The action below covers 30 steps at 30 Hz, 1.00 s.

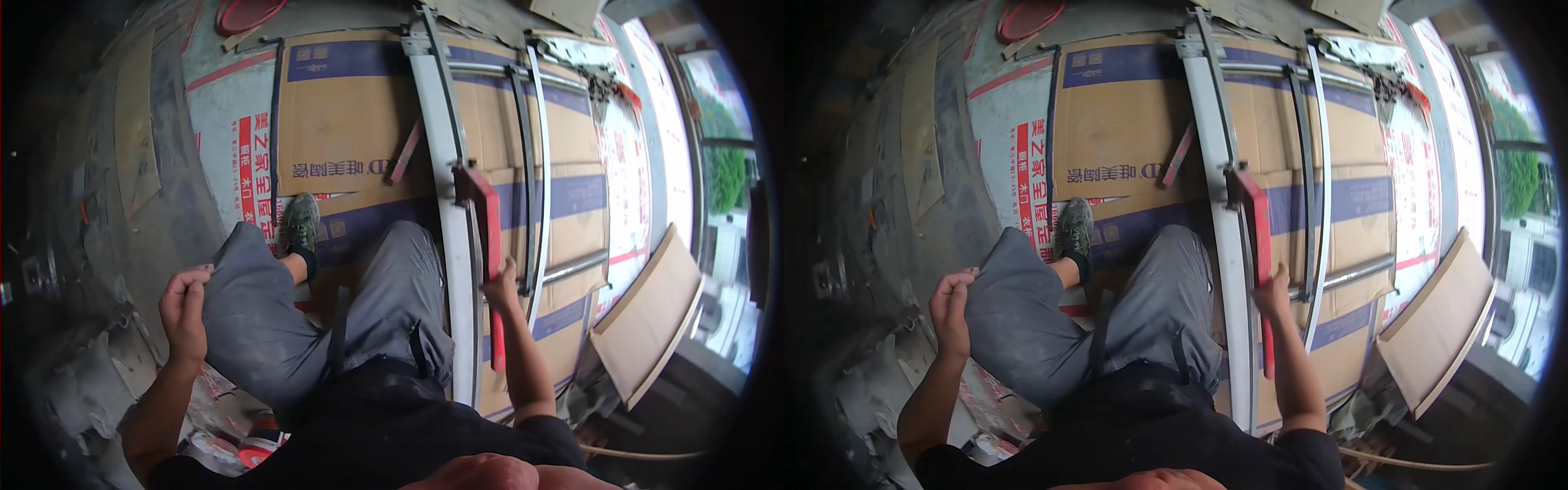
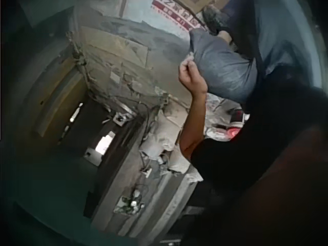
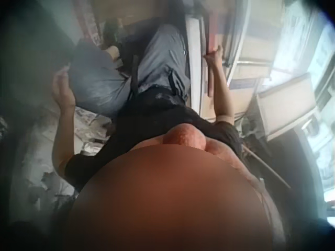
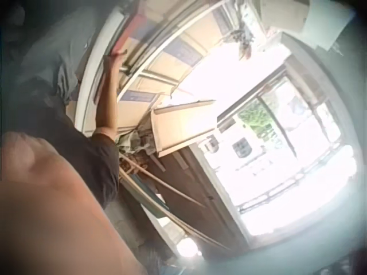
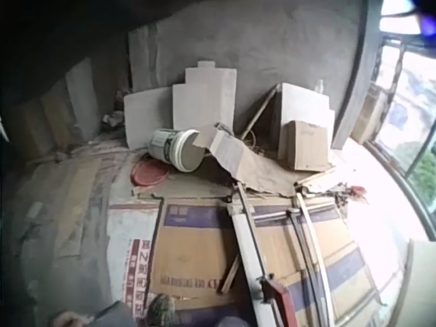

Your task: Cutting skirting boards or tiles using a manual tile cutter on the floor.

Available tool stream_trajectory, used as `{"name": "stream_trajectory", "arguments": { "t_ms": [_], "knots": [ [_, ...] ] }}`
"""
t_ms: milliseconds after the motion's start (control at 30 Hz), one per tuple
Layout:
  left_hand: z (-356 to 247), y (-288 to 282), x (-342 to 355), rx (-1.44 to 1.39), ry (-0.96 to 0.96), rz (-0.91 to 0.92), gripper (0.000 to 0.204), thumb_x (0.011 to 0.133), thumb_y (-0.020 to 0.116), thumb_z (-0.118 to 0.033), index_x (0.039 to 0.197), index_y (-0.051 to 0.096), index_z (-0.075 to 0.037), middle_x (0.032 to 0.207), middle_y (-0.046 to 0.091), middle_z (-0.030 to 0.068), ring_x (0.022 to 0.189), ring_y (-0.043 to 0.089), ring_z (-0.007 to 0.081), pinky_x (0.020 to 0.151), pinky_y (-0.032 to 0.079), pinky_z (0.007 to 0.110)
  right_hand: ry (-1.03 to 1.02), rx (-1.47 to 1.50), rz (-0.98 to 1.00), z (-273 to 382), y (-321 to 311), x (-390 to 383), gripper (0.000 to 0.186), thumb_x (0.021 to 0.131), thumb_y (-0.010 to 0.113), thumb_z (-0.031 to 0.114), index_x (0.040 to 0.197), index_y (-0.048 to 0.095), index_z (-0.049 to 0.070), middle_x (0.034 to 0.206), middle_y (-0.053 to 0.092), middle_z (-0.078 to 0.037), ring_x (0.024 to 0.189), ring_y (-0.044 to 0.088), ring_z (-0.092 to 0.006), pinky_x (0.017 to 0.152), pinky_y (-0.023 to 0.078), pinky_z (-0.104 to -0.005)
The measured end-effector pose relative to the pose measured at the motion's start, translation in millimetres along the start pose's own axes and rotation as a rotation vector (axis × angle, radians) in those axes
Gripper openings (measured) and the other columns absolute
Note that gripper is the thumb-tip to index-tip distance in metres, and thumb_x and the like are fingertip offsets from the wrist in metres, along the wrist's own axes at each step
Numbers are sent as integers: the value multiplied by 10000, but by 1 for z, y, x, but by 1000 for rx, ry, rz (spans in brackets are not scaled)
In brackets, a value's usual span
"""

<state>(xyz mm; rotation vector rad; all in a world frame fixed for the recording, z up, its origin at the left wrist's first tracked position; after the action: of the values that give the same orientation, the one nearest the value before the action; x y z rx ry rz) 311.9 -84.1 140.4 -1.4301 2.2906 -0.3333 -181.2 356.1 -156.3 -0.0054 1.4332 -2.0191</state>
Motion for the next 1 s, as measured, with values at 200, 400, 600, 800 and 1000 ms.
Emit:
{"name": "stream_trajectory", "arguments": {
  "t_ms": [200, 400, 600, 800, 1000],
  "knots": [
    [-7, 1, 8, -83, 29, -33, 131, 973, 520, -25, 1036, 630, 11, 1130, 672, 149, 1113, 627, 224, 1030, 451, 353, -6, 304, 122, 148, -2, 223, 1076, 746, 848, 89, 1531, 122, -24, 878, 649, -142, 650, 634, -207, 520, 528, -343],
    [-26, 13, 30, 0, 166, 56, 120, 938, 591, -76, 1024, 631, -3, 1069, 681, 152, 1053, 650, 261, 963, 473, 362, 4, 205, 75, 273, -27, 343, 775, 753, 842, 86, 1300, 298, 16, 800, 623, -119, 597, 627, -201, 449, 511, -369],
    [-30, 9, 29, 14, 207, 29, 107, 913, 623, -68, 998, 641, -3, 1028, 694, 141, 1006, 666, 254, 916, 490, 358, 0, 182, 39, 305, -26, 353, 818, 753, 837, 70, 1333, 260, 52, 762, 603, -92, 569, 608, -181, 428, 482, -339],
    [-33, 23, 31, 50, 229, 54, 91, 906, 638, -56, 974, 648, 4, 970, 712, 132, 947, 684, 248, 875, 507, 347, 15, 93, -91, 266, -25, 394, 1009, 689, 880, 133, 1450, 231, 2, 970, 665, -190, 751, 698, -285, 566, 576, -408],
    [-28, 20, 28, -3, 167, -7, 94, 915, 633, -65, 975, 646, 6, 979, 711, 133, 964, 684, 247, 892, 502, 344, -425, -91, -136, 273, -13, 327, 1176, 761, 819, 431, 1553, 109, -70, 1480, 368, -364, 1353, 392, -533, 1122, 405, -536]
  ]
}}
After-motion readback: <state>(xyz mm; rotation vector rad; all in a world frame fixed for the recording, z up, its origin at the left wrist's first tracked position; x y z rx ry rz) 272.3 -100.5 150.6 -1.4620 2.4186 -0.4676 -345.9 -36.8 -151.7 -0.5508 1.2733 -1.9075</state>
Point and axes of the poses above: each hand's wrist, its own x-axis towards the middle knuckle, its own y-axis out of the palm, z = x × y, the point moved 9 cm from there along x, towards the middle knuckle
